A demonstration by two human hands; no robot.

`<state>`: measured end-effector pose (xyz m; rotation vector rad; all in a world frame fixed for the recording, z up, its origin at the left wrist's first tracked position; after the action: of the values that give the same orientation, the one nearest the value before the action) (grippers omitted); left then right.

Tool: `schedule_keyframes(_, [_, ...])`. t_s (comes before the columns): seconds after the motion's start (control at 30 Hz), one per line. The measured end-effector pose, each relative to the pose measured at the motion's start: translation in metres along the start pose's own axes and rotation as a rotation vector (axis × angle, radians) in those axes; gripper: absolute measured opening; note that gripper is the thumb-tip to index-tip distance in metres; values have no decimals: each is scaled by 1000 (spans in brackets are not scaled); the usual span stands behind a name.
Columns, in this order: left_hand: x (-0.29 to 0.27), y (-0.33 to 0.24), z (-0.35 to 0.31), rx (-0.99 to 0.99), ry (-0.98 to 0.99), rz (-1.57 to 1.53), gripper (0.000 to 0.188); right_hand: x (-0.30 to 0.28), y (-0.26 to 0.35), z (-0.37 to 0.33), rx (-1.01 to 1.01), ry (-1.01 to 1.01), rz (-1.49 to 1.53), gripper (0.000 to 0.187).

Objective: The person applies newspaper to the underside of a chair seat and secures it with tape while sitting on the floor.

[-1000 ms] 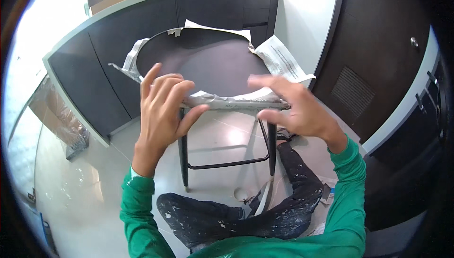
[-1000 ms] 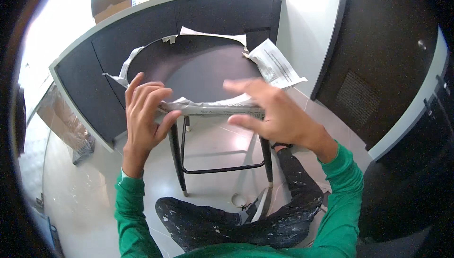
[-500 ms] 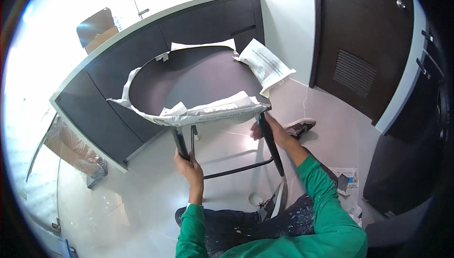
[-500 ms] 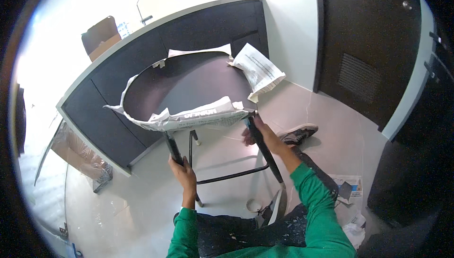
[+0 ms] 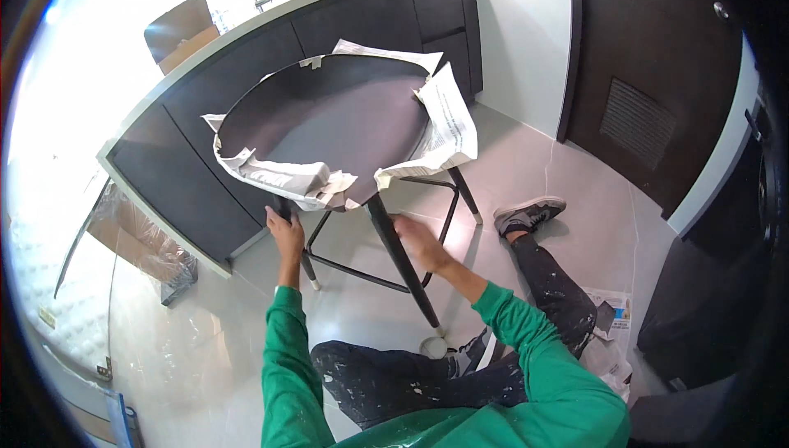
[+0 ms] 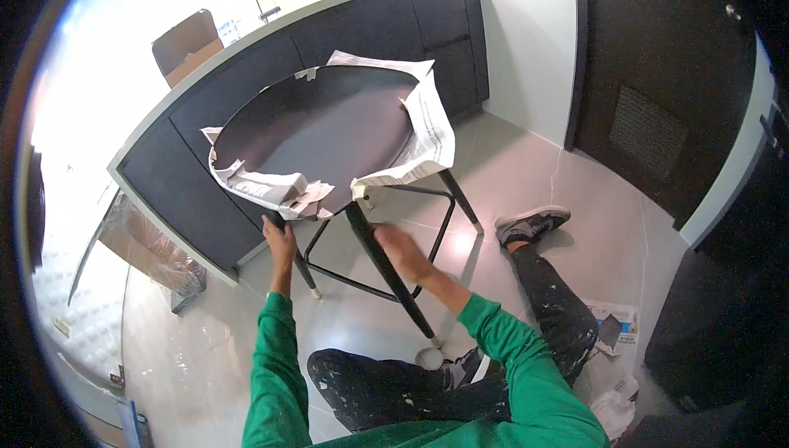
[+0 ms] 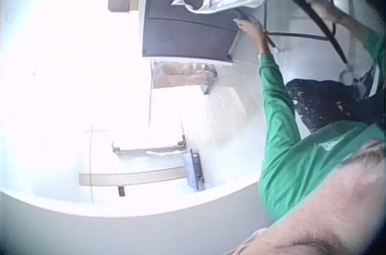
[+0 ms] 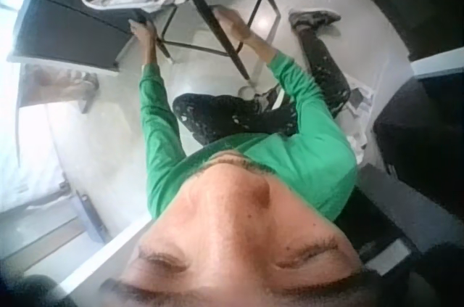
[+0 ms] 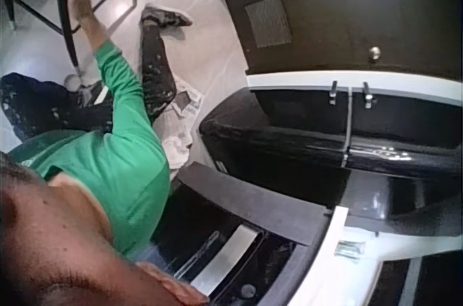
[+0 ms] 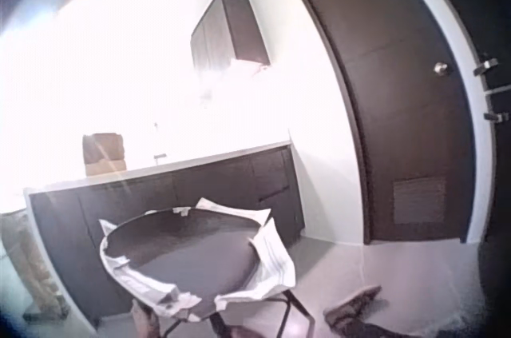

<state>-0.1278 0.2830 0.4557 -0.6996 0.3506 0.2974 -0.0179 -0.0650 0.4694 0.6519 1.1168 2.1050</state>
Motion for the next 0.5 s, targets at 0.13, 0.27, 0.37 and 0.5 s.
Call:
schedule_keyframes(0.13, [-17,-89,-107,-36,-133,-751,73,-119,-80,74,-111,-691,-502,33])
schedule_keyframes(0.27, [-17,-232,-200,-118,223,-687,65,-184,-101,153,-236,-580,-895,36])
schedule_keyframes(0.37, [9,-221,-207,-289,144,-709,57,-167,-113,165,-226,-330,-758,36])
schedule_keyframes(0.5, [14,-227,-208,-211,28,-711,48,-191,-115,163,-213,-211,-749,35])
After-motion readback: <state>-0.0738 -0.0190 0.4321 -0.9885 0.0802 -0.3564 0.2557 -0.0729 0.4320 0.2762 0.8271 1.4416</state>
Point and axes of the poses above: each hand's wrist, its own z-axis towards the middle knuckle, its own x-axis out of the palm, y = z × x, the point moved 2 cm from there along z, towards the middle knuckle, and after that the axes turned 8 degrees about -y, right-handed, at the moved point
